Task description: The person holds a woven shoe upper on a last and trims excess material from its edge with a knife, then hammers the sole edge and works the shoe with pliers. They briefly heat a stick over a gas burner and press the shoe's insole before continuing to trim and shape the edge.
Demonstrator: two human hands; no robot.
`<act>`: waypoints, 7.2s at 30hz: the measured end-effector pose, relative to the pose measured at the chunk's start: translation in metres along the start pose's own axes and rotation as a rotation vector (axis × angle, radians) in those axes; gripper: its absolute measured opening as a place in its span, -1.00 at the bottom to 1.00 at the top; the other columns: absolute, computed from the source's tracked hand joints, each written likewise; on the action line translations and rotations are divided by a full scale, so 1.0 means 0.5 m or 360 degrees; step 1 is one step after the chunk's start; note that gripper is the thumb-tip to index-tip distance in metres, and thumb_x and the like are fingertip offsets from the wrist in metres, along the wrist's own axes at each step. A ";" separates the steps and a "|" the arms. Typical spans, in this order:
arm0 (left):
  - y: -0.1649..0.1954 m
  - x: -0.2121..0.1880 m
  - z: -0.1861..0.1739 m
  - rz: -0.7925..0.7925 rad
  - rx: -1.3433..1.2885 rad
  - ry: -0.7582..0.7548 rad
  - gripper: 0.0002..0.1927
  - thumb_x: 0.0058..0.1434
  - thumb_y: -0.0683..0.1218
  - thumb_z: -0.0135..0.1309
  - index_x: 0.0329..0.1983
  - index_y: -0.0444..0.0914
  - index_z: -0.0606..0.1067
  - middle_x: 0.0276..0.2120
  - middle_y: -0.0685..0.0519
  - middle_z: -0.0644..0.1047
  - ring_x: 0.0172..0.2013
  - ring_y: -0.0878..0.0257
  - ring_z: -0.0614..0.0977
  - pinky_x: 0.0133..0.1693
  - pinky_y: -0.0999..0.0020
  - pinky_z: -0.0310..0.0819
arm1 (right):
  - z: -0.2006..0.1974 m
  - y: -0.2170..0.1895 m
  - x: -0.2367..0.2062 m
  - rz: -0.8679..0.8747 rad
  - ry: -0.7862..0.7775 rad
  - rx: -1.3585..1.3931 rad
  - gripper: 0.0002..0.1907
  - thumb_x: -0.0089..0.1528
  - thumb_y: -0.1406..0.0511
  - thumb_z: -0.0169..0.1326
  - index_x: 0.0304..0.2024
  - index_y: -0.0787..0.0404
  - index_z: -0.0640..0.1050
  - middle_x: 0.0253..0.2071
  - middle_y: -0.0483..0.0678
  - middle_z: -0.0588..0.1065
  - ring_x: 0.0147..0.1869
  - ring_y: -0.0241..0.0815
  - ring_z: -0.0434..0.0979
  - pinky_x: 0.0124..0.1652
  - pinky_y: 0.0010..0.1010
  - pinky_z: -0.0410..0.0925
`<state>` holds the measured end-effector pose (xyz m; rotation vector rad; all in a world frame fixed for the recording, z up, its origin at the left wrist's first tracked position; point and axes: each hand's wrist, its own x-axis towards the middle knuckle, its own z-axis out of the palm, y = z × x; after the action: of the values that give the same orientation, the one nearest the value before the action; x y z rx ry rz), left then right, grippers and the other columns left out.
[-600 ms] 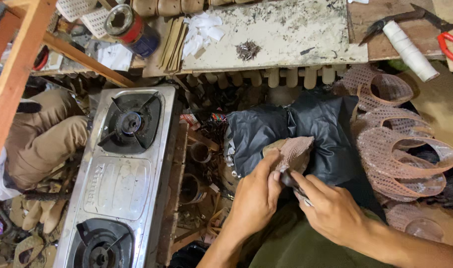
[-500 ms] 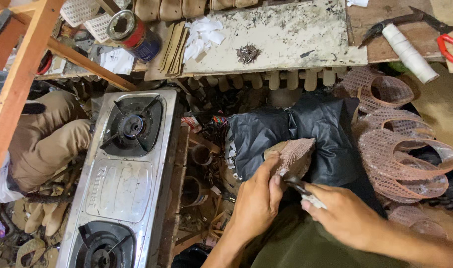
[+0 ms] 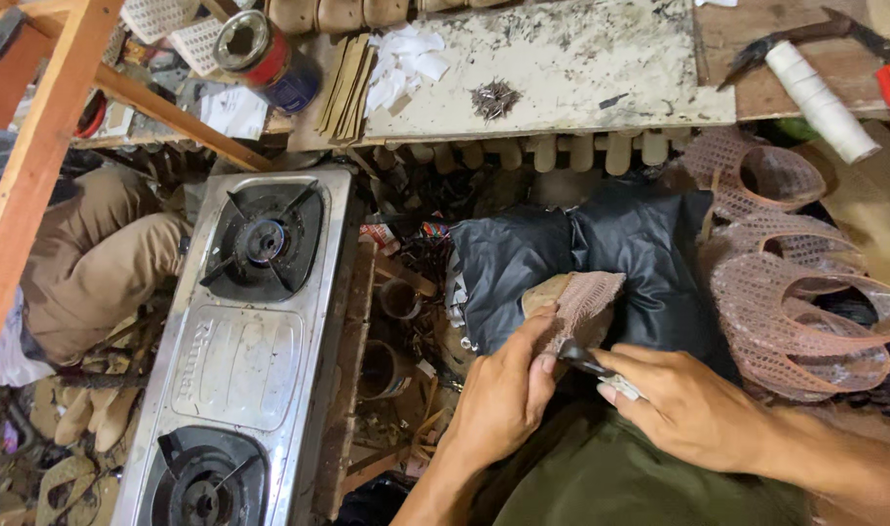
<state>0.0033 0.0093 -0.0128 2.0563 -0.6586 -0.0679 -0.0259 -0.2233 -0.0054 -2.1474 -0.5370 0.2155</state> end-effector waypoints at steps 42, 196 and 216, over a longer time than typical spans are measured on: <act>-0.030 0.032 0.016 -0.0199 -0.0025 0.0033 -0.69 0.38 -0.19 -0.03 0.17 -0.31 0.41 0.15 -0.24 0.56 0.09 -0.23 0.61 0.06 0.08 0.53 | 0.038 0.057 0.016 0.0563 -0.0227 0.0024 -0.73 0.22 0.18 0.09 -0.13 0.22 0.55 -0.49 0.18 0.55 -0.38 0.23 0.58 -0.38 -0.06 0.38; -0.373 0.439 0.259 -0.0779 -0.1956 -0.0169 -0.26 0.54 0.33 -0.42 -0.14 -0.40 0.48 -0.31 -0.20 0.61 -0.32 0.00 0.67 -0.18 0.13 0.59 | -0.097 0.221 0.135 0.0030 0.0945 -0.0805 -0.87 0.37 0.31 -0.18 -0.17 0.04 0.42 -0.29 -0.22 0.52 -0.15 -0.18 0.54 0.23 0.18 0.32; -0.378 0.415 0.258 -0.0825 -0.2401 -0.0243 0.01 0.28 0.60 -0.53 0.31 -0.29 0.31 -0.24 -0.21 0.58 -0.22 -0.04 0.69 -0.18 0.08 0.61 | -0.149 0.173 0.102 -0.0269 0.0902 0.0754 -0.57 0.23 0.11 0.16 0.03 0.24 0.54 -0.17 -0.04 0.61 -0.17 -0.20 0.61 -0.14 -0.38 0.46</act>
<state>0.2221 -0.1118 -0.1938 0.6822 -0.0117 -0.7696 0.0709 -0.2989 -0.0288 -1.5906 -0.2917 -0.3262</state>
